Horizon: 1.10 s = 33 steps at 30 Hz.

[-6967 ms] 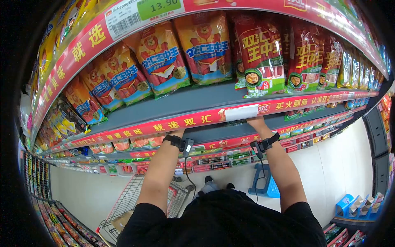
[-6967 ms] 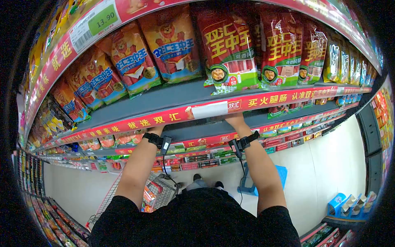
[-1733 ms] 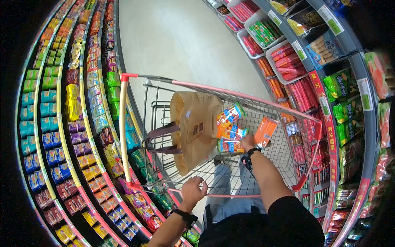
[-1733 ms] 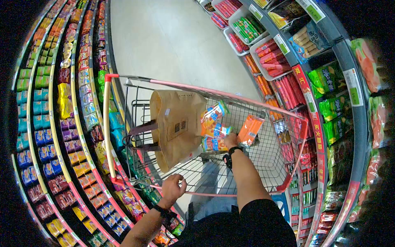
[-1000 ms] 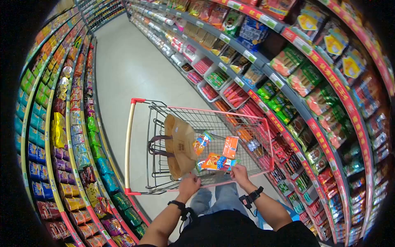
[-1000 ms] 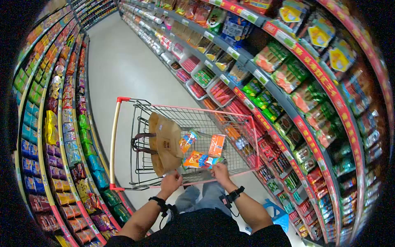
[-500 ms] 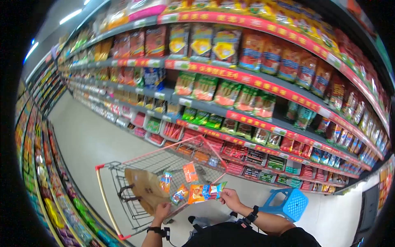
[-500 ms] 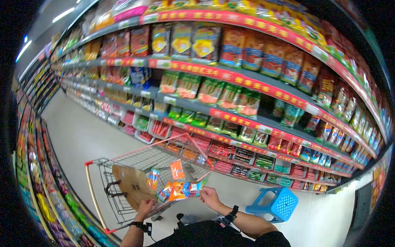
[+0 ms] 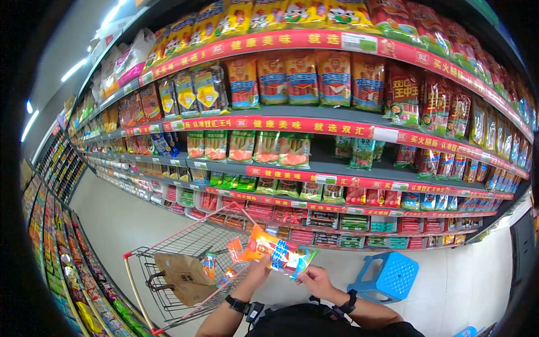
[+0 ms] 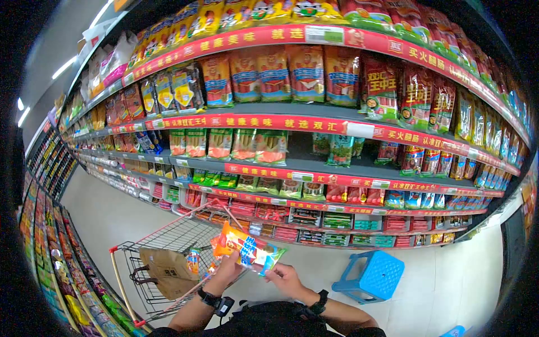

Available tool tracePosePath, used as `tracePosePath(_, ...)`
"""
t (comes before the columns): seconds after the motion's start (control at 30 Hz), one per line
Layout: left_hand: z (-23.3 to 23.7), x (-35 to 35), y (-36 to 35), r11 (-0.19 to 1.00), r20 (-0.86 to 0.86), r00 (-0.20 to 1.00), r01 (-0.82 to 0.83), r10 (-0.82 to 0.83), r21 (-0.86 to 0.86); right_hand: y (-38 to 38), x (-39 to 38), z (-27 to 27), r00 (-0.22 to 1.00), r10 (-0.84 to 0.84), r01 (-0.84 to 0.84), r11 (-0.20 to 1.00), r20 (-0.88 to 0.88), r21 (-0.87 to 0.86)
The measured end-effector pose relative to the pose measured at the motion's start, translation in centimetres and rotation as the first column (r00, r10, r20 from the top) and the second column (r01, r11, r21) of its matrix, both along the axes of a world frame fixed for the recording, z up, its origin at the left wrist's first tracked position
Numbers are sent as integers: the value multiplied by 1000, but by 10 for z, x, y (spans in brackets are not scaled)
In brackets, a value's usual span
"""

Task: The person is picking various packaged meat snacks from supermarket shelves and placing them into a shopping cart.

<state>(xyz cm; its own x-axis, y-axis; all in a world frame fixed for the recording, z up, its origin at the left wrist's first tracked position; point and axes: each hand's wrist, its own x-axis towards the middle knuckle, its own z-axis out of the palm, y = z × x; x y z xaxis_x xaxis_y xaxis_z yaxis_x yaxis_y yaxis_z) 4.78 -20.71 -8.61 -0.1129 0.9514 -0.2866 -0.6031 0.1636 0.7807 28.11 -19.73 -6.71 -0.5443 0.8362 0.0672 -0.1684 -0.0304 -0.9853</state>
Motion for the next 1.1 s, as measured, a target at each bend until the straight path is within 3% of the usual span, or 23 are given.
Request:
tracePosePath(0.03,2,15,7,1000,-2,1000,-1,1,-9,1,10,7,1000,1,-1,1000,-2,-9)
tracePosePath(0.1,5,35,20,996,224,974,-22,41,-86,2,24,19,990,-55,25,975,129,221)
tracePosePath(0.17,13,45,30,997,193,981,14,0,-74,5,33,19,987,-62,32,979,148,200)
tracePosePath(0.23,22,52,43,992,143,984,89,-102,93,11,38,26,973,-126,67,955,193,288)
tracePosePath(0.37,8,53,81,987,179,972,143,-153,72,37,48,3,965,-37,-22,975,259,222)
tracePosePath(0.4,8,54,92,995,199,975,99,-98,3,47,51,3,956,-27,-26,984,292,176)
tracePosePath(0.5,-5,37,125,975,120,967,223,-223,17,71,59,-8,957,-173,146,981,232,131)
tracePosePath(0.53,13,33,133,966,236,941,256,-244,-20,76,57,-4,963,-181,185,983,201,-1)
tracePosePath(0.57,26,29,142,965,259,932,261,-252,-3,86,51,3,956,-189,190,982,226,14)
tracePosePath(0.67,41,9,169,873,62,881,452,-469,185,115,14,32,994,-105,103,989,-14,-109)
tracePosePath(0.7,40,2,176,872,75,879,451,-471,192,120,-2,40,994,-108,107,988,0,-108)
tracePosePath(0.77,40,-10,187,809,-154,827,562,-541,172,127,-32,55,976,-50,79,989,212,-127)
tracePosePath(0.83,40,-21,192,806,-127,833,553,-538,209,133,-50,49,971,-92,120,986,219,-119)
tracePosePath(0.9,40,-40,197,830,-295,844,516,-448,212,145,-70,45,953,-130,167,979,275,-116)
tracePosePath(1.0,38,-54,200,843,-291,874,466,-389,270,147,-76,39,934,-143,173,983,327,-67)
tracePosePath(1.1,18,-74,203,881,-321,875,434,-362,190,159,-99,37,936,-137,164,985,323,-59)
